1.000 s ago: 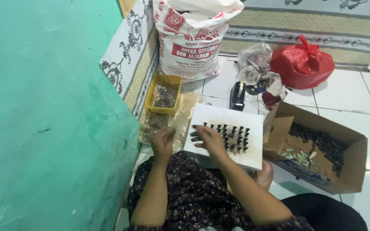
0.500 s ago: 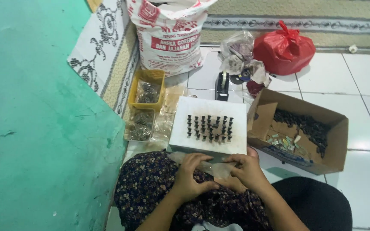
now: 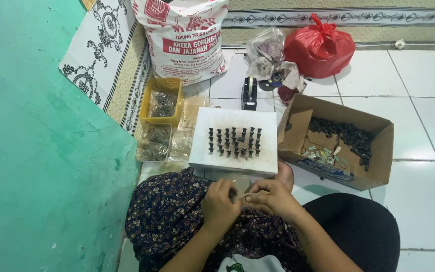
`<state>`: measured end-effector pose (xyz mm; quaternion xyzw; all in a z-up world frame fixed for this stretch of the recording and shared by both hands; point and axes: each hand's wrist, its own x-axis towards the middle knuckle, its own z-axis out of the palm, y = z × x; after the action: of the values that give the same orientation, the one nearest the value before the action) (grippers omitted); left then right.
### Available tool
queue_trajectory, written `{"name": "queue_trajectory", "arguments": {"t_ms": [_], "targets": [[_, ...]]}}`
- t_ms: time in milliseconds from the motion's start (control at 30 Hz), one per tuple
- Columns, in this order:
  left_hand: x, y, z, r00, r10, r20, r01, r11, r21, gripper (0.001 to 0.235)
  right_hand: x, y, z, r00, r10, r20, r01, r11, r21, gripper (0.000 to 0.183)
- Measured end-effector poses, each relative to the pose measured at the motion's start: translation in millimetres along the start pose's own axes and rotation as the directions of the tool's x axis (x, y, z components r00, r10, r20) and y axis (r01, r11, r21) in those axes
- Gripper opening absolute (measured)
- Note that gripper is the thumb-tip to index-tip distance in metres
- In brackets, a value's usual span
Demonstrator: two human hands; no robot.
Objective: The person sits on the floor and assembles small black plastic components with metal parts, placing them in a grid on a white board. They then gather the assembled pieces and place them into a clear plastic bag, which is set aside in a yellow container.
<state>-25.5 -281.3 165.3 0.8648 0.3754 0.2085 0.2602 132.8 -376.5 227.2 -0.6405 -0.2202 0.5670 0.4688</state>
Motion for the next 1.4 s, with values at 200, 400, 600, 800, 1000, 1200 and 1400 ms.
{"name": "queue_trajectory", "arguments": {"t_ms": [200,400,600,800,1000,1200,1400], "targets": [[9.0,14.5,-35.6,0.881,-0.398,0.257,0.416,0.909,-0.020,0.032,24.0,49.7,-10.5,0.929,-0.145,0.340,0.020,0.938,0.345,0.015],[2.4,27.5,-45.8,0.858,-0.355,0.371,0.484,0.799,-0.356,0.030,42.8,73.6,4.0,0.980,-0.179,-0.089,0.169,0.980,-0.105,0.025],[-5.7,10.5,-18.3,0.849,-0.143,0.509,0.527,0.294,-0.798,0.040,13.4,12.4,25.0,0.843,-0.203,-0.498,-0.096,0.855,-0.510,0.049],[-5.4,4.6,-10.7,0.899,0.027,0.437,0.376,0.463,-0.803,0.025,16.3,7.9,23.5,0.842,-0.219,-0.494,-0.157,0.775,-0.612,0.055],[12.8,1.9,-18.1,0.965,0.244,0.092,-0.214,0.943,-0.255,0.025,10.4,1.4,19.7,0.917,-0.284,-0.279,0.037,0.760,-0.649,0.058],[31.3,15.5,-43.6,0.957,0.180,0.227,-0.161,0.982,-0.099,0.028,26.8,3.9,6.4,0.886,-0.391,-0.249,0.142,0.740,-0.657,0.064],[80.0,-13.0,-101.0,0.976,0.068,-0.208,-0.036,0.987,0.154,0.035,46.3,-36.1,-28.3,0.858,-0.453,-0.240,0.342,0.854,-0.391,0.058]]}}
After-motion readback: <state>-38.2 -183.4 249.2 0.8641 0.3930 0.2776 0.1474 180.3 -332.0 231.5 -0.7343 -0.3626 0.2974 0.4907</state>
